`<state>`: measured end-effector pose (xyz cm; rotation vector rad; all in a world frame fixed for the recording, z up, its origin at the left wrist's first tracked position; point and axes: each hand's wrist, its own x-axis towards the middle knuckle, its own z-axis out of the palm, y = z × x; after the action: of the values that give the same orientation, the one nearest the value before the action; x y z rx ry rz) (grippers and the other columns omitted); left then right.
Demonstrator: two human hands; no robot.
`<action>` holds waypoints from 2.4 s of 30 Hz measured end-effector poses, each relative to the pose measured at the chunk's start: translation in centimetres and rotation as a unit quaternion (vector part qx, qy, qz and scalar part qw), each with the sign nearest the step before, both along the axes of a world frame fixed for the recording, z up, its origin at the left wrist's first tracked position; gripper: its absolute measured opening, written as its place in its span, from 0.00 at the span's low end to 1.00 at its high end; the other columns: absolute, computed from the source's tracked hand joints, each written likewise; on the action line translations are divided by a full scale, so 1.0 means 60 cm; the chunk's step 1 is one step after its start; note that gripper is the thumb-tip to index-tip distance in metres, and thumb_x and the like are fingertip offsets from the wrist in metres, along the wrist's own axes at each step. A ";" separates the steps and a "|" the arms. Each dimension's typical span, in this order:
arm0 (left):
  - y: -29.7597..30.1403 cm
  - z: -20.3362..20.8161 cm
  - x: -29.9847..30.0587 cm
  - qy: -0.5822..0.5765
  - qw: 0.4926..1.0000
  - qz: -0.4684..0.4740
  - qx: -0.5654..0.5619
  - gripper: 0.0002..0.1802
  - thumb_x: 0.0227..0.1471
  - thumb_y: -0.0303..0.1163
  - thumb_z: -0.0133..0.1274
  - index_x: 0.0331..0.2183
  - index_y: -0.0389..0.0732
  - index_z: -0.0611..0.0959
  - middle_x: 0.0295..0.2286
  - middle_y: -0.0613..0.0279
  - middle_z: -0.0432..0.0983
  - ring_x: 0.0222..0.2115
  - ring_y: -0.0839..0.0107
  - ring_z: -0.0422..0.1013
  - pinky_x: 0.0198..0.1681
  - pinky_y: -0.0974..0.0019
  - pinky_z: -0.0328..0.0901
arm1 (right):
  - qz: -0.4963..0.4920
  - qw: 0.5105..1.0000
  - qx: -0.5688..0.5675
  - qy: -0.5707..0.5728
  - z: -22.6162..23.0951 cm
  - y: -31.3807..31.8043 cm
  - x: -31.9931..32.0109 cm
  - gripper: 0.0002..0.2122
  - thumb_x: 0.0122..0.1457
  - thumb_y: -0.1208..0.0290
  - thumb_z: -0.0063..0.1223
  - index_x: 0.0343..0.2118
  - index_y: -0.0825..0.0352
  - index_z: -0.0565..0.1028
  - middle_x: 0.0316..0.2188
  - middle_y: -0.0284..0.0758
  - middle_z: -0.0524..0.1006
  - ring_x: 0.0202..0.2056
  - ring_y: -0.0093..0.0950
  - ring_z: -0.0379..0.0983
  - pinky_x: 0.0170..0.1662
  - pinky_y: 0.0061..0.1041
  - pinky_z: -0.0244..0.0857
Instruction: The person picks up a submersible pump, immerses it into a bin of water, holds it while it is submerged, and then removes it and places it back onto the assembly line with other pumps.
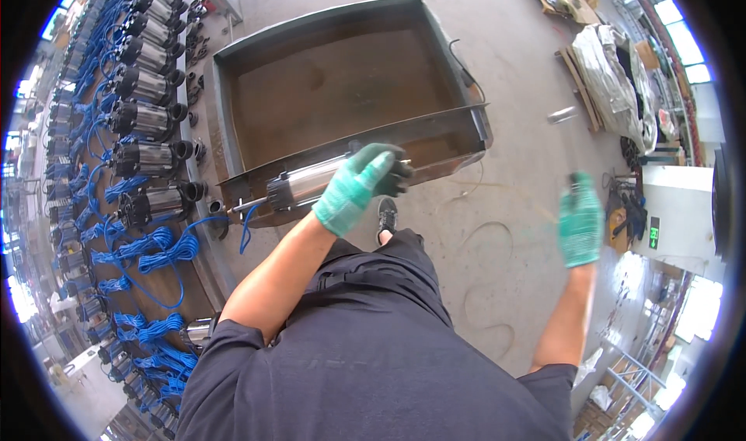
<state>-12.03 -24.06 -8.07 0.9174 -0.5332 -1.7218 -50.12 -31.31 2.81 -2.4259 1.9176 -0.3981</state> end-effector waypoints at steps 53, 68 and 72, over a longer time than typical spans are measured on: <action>0.402 0.096 0.410 -0.541 0.804 0.077 0.234 0.19 0.61 0.44 0.56 0.32 0.36 0.81 0.19 0.70 0.69 0.21 0.78 0.65 0.26 0.68 0.63 | 0.302 0.842 0.405 -0.188 -0.107 -0.177 0.466 0.06 0.52 0.84 0.46 0.31 0.71 0.74 0.23 0.37 0.75 0.27 0.24 0.69 0.35 0.27 0.68; 0.034 -0.200 0.386 -0.784 0.614 0.093 0.016 0.11 0.57 0.42 0.55 0.38 0.51 0.87 0.31 0.58 0.80 0.33 0.54 0.77 0.37 0.53 0.72 | 0.261 0.921 0.238 0.162 -0.259 -0.293 0.620 0.11 0.57 0.63 0.55 0.41 0.60 0.77 0.37 0.44 0.82 0.42 0.46 0.79 0.46 0.42 0.72; 0.019 -0.201 0.370 -0.781 0.609 0.078 0.113 0.15 0.58 0.47 0.53 0.33 0.50 0.87 0.29 0.58 0.80 0.32 0.53 0.77 0.37 0.53 0.72 | 0.263 0.916 0.243 0.180 -0.333 -0.306 0.637 0.12 0.58 0.63 0.55 0.43 0.58 0.76 0.41 0.42 0.81 0.43 0.45 0.79 0.47 0.42 0.72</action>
<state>10.20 -22.90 -20.13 2.4980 -1.2539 -0.3499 -11.90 -49.64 -17.16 -2.6095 1.1431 0.5134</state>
